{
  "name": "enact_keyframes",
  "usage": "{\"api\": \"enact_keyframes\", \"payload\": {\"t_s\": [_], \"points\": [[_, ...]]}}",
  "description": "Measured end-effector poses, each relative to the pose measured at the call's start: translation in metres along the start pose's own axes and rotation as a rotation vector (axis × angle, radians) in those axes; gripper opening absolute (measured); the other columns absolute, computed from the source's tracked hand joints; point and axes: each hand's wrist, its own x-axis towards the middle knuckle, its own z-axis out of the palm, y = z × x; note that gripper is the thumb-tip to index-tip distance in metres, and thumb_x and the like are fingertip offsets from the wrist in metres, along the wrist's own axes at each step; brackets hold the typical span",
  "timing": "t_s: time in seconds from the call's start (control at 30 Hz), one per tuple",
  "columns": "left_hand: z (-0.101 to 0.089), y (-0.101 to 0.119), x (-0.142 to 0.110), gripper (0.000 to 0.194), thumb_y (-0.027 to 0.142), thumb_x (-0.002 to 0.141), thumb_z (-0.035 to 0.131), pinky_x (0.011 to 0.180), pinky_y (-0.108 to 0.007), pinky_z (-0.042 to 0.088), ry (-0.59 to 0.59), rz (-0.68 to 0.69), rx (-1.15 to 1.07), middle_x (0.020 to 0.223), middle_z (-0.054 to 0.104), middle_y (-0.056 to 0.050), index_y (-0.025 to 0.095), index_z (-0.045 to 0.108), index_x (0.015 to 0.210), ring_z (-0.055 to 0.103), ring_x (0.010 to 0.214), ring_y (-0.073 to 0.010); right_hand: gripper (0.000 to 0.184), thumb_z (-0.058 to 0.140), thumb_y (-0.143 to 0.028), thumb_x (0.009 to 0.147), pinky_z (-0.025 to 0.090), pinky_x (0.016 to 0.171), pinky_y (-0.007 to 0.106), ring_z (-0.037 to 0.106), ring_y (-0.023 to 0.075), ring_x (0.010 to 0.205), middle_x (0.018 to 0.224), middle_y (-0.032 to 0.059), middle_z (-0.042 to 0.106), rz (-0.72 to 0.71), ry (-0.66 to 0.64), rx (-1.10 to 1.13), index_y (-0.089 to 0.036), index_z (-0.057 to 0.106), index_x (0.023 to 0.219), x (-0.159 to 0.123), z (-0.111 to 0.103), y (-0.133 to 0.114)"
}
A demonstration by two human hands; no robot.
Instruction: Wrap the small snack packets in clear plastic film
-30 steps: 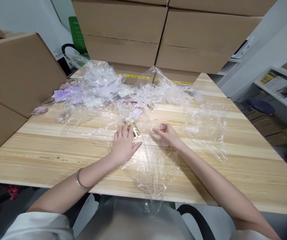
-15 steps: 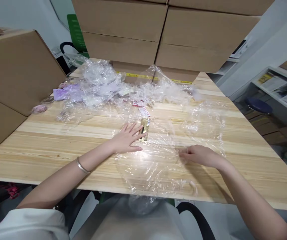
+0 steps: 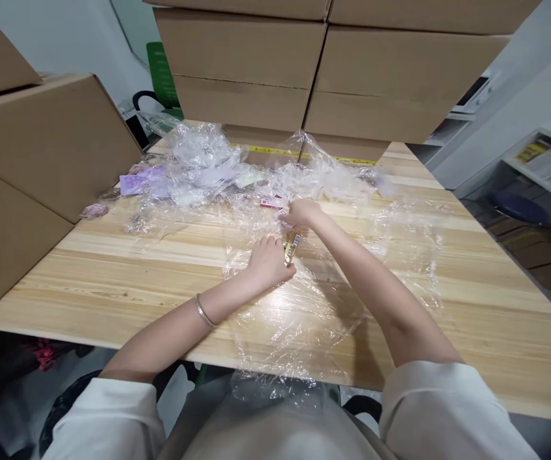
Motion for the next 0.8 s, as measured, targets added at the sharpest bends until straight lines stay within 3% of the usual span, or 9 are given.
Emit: {"api": "enact_keyframes", "payload": {"t_s": [0.13, 0.3, 0.43, 0.53, 0.63, 0.7, 0.73, 0.8], "points": [[-0.011, -0.011, -0.009, 0.047, 0.033, 0.074, 0.064, 0.086, -0.047, 0.049, -0.077, 0.016, -0.019, 0.109, 0.064, -0.022, 0.005, 0.061, 0.111, 0.061, 0.102, -0.0384, 0.041, 0.074, -0.047, 0.071, 0.051, 0.077, 0.034, 0.069, 0.0298, 0.091, 0.095, 0.015, 0.074, -0.025, -0.089, 0.006, -0.013, 0.076, 0.096, 0.02, 0.006, -0.004], [-0.038, -0.033, -0.024, 0.029, 0.038, 0.081, 0.058, 0.073, -0.041, 0.05, -0.109, 0.024, -0.123, 0.097, 0.065, -0.015, 0.014, 0.069, 0.093, 0.063, 0.086, -0.0301, 0.041, 0.074, -0.039, 0.071, 0.05, 0.083, 0.039, 0.066, 0.0359, 0.103, 0.104, 0.0184, 0.072, -0.032, 0.03, -0.01, -0.011, 0.073, 0.101, 0.003, 0.005, 0.007], [-0.059, -0.039, -0.034, 0.027, 0.035, 0.089, 0.051, 0.076, -0.039, 0.049, -0.039, 0.077, -0.305, 0.094, 0.063, -0.009, 0.019, 0.069, 0.1, 0.062, 0.085, -0.0248, 0.046, 0.068, -0.04, 0.08, 0.049, 0.086, 0.044, 0.063, 0.0395, 0.108, 0.113, 0.0239, 0.067, 0.007, 0.187, -0.01, -0.007, 0.064, 0.112, -0.034, -0.007, 0.031], [-0.066, -0.041, -0.036, 0.034, 0.032, 0.092, 0.045, 0.085, -0.042, 0.049, 0.033, 0.07, -0.335, 0.1, 0.059, -0.009, 0.018, 0.064, 0.116, 0.061, 0.092, -0.0258, 0.048, 0.069, -0.037, 0.079, 0.049, 0.086, 0.048, 0.063, 0.038, 0.104, 0.114, 0.0222, 0.065, 0.033, 0.451, 0.086, -0.008, 0.058, 0.116, -0.069, -0.024, 0.054], [-0.06, -0.04, -0.03, 0.034, 0.035, 0.094, 0.043, 0.082, -0.041, 0.05, 0.001, -0.005, -0.375, 0.099, 0.058, -0.011, 0.017, 0.063, 0.115, 0.061, 0.086, -0.0255, 0.044, 0.069, -0.039, 0.079, 0.05, 0.084, 0.049, 0.063, 0.0323, 0.1, 0.108, 0.0152, 0.066, -0.018, 0.763, 0.33, -0.016, 0.058, 0.114, -0.111, -0.039, 0.067], [-0.05, -0.04, -0.021, 0.033, 0.038, 0.095, 0.042, 0.078, -0.041, 0.05, -0.063, -0.043, -0.384, 0.096, 0.058, -0.011, 0.017, 0.065, 0.105, 0.061, 0.081, -0.0251, 0.038, 0.068, -0.04, 0.079, 0.051, 0.082, 0.046, 0.063, 0.0277, 0.097, 0.106, 0.0116, 0.065, -0.079, 0.889, 0.529, -0.021, 0.058, 0.11, -0.14, -0.042, 0.066], [-0.044, -0.04, -0.016, 0.033, 0.039, 0.095, 0.042, 0.077, -0.041, 0.05, -0.087, -0.053, -0.373, 0.097, 0.059, -0.012, 0.016, 0.066, 0.1, 0.061, 0.079, -0.0248, 0.035, 0.068, -0.041, 0.078, 0.052, 0.08, 0.044, 0.063, 0.0255, 0.094, 0.103, 0.0102, 0.065, -0.12, 0.887, 0.645, -0.023, 0.058, 0.106, -0.153, -0.041, 0.064], [-0.031, -0.04, -0.007, 0.033, 0.038, 0.095, 0.042, 0.077, -0.042, 0.051, -0.097, -0.055, -0.326, 0.1, 0.058, -0.014, 0.016, 0.067, 0.096, 0.061, 0.078, -0.0247, 0.034, 0.07, -0.042, 0.073, 0.054, 0.075, 0.042, 0.064, 0.0227, 0.086, 0.097, 0.0075, 0.066, -0.222, 0.702, 0.884, -0.025, 0.056, 0.099, -0.174, -0.035, 0.057]]}}
